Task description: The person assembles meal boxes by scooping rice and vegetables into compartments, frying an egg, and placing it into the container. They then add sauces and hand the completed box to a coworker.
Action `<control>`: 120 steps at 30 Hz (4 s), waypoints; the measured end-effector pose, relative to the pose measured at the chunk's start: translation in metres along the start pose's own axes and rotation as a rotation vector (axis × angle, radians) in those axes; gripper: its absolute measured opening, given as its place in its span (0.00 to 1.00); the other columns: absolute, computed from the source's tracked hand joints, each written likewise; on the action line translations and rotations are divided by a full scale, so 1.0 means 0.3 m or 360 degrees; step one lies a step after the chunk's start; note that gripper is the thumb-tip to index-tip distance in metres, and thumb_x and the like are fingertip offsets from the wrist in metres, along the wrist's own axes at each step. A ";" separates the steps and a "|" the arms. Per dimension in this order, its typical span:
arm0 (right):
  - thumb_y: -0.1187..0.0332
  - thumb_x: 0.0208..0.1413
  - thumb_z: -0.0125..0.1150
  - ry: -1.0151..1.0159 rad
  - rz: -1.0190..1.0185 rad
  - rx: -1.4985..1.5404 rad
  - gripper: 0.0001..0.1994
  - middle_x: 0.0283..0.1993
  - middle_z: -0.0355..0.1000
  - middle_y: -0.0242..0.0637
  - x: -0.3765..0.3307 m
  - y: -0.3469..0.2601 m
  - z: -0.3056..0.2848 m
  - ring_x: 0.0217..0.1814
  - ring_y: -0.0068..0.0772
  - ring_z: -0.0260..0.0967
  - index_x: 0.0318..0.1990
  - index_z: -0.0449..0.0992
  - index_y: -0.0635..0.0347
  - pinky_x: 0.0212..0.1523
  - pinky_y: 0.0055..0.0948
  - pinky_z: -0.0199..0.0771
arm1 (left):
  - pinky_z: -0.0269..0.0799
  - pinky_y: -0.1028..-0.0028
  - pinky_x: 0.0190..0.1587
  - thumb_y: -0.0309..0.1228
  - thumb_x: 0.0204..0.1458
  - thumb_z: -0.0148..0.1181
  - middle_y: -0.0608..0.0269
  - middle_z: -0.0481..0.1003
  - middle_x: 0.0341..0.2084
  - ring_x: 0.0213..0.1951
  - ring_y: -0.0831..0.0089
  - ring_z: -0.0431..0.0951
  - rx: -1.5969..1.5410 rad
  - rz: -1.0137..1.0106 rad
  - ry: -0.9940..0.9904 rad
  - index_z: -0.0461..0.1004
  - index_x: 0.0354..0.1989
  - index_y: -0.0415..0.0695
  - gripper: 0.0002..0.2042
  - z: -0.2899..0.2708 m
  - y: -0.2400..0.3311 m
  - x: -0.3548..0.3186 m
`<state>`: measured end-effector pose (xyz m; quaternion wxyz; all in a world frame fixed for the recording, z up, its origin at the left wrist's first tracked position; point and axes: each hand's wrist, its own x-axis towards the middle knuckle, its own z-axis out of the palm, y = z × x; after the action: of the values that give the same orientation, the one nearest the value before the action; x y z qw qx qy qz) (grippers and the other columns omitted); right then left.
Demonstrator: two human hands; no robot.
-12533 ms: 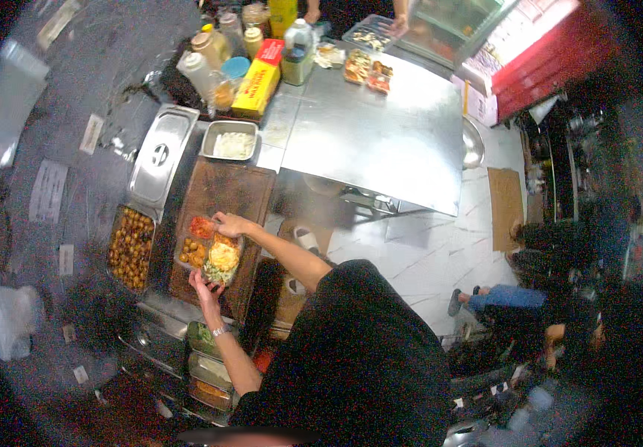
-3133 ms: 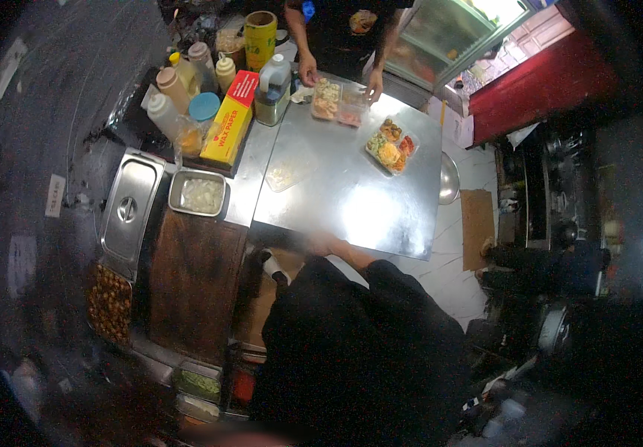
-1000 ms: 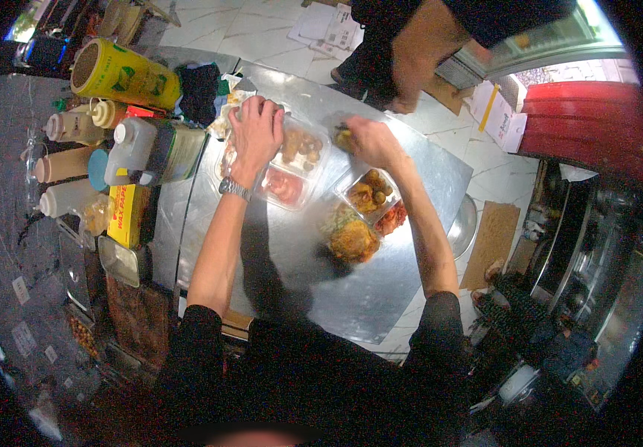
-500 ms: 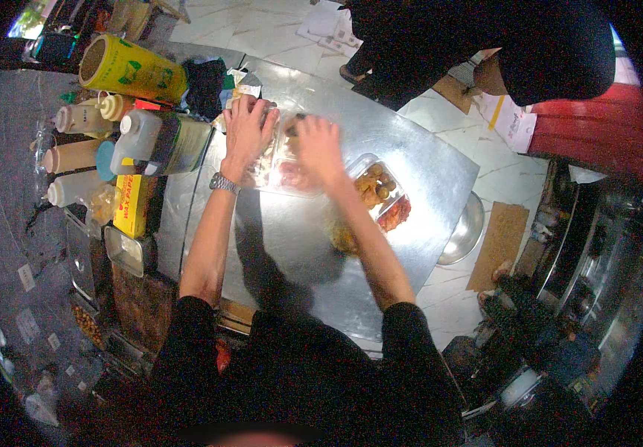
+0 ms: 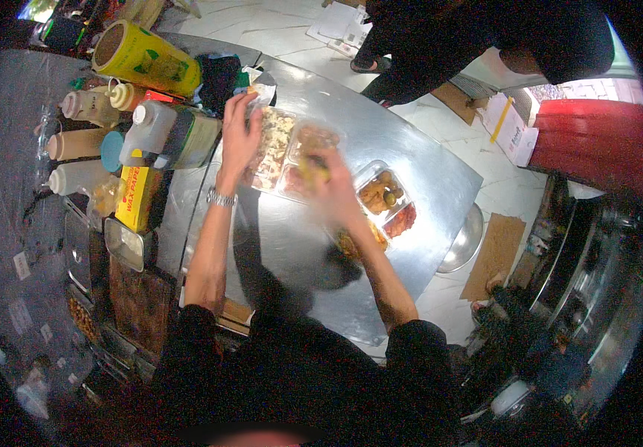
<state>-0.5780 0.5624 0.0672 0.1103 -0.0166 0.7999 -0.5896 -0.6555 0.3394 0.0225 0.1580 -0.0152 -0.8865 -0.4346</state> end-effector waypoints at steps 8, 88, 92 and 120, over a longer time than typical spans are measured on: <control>0.81 0.50 0.60 0.0478 -0.0593 -0.0530 0.26 0.66 0.67 0.51 0.279 0.159 0.098 0.69 0.56 0.65 0.61 0.70 0.65 0.70 0.43 0.64 | 0.74 0.62 0.56 0.26 0.67 0.49 0.44 0.76 0.50 0.52 0.50 0.78 -0.0095 -0.0361 0.0133 0.74 0.58 0.33 0.16 -0.047 -0.007 -0.278; 0.70 0.54 0.58 0.0183 -0.0505 -0.1056 0.18 0.47 0.76 0.48 0.497 0.036 0.427 0.54 0.52 0.73 0.53 0.77 0.56 0.57 0.47 0.67 | 0.71 0.58 0.57 0.17 0.62 0.47 0.39 0.72 0.53 0.53 0.41 0.73 -0.0442 0.0042 -0.0296 0.70 0.60 0.33 0.18 0.014 -0.127 -0.164; 0.69 0.60 0.55 0.0127 -0.0458 -0.0318 0.16 0.51 0.75 0.51 0.525 0.054 0.369 0.60 0.53 0.71 0.54 0.76 0.60 0.64 0.44 0.65 | 0.72 0.59 0.55 0.18 0.63 0.48 0.42 0.73 0.50 0.51 0.44 0.74 -0.0427 -0.0110 -0.0336 0.69 0.62 0.34 0.19 0.000 -0.116 -0.187; 0.76 0.60 0.52 0.0738 0.0181 -0.1454 0.22 0.64 0.70 0.53 0.023 0.637 -0.810 0.66 0.58 0.68 0.63 0.72 0.60 0.66 0.47 0.69 | 0.70 0.63 0.60 0.28 0.67 0.52 0.45 0.76 0.52 0.54 0.54 0.77 -0.0169 -0.0125 -0.0247 0.70 0.64 0.34 0.19 -0.003 -0.086 -0.236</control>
<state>-0.6125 0.8478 -0.0468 -0.0565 0.1116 0.9789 -0.1614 -0.5923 0.3305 -0.0177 0.0705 -0.0223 -0.8717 -0.4844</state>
